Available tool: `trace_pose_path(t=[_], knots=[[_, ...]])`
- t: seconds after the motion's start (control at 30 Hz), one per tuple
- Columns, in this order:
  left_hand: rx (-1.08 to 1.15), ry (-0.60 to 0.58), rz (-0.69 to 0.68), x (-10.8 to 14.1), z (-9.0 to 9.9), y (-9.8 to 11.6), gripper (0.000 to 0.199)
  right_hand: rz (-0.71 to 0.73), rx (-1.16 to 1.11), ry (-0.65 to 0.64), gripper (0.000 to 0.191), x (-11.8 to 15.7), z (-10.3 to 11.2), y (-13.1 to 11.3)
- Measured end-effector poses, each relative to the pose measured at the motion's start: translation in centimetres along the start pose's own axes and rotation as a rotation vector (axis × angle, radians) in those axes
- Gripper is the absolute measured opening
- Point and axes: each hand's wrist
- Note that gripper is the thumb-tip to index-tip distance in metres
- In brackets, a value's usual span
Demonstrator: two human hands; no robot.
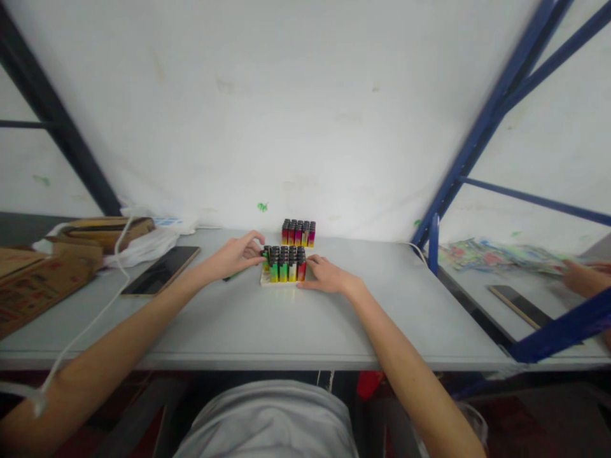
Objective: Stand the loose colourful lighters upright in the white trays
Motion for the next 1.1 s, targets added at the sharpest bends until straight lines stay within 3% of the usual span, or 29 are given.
trace_pose_path(t=[0.13, 0.33, 0.5, 0.6, 0.83, 0.97, 1.1], knots=[[-0.087, 0.004, 0.003, 0.2, 0.8, 0.0, 0.044, 0.001, 0.007, -0.005, 0.080, 0.0, 0.1, -0.1], [-0.365, 0.065, 0.065, 0.5, 3.4, -0.7, 0.029, -0.006, 0.029, -0.022, 0.081, 0.0, 0.1, 0.0], [-0.494, -0.117, 0.316, 0.9, 3.9, -3.2, 0.037, -0.017, 0.027, -0.015, 0.082, 0.0, 0.0, 0.2], [-0.416, -0.184, 0.290, 1.1, 3.8, -3.9, 0.036, -0.010, 0.025, -0.022, 0.082, 0.1, 0.0, 0.2], [-0.281, -0.004, 0.156, 0.5, 3.1, -1.8, 0.034, -0.008, 0.011, -0.019, 0.082, 0.0, -0.1, 0.3], [-0.257, 0.159, 0.043, 0.0, 2.5, -0.8, 0.036, -0.002, 0.010, -0.017, 0.086, 0.0, -0.2, 0.4], [-0.125, 0.203, -0.001, -0.5, 2.1, -0.8, 0.039, -0.005, 0.015, -0.018, 0.087, 0.0, -0.3, 0.5]])
Point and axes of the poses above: each hand's wrist, its own x-axis away from the middle knuckle, its own z-axis out of the back of the hand, y = z × x, and after that the axes turned 3 degrees about x, right-handed
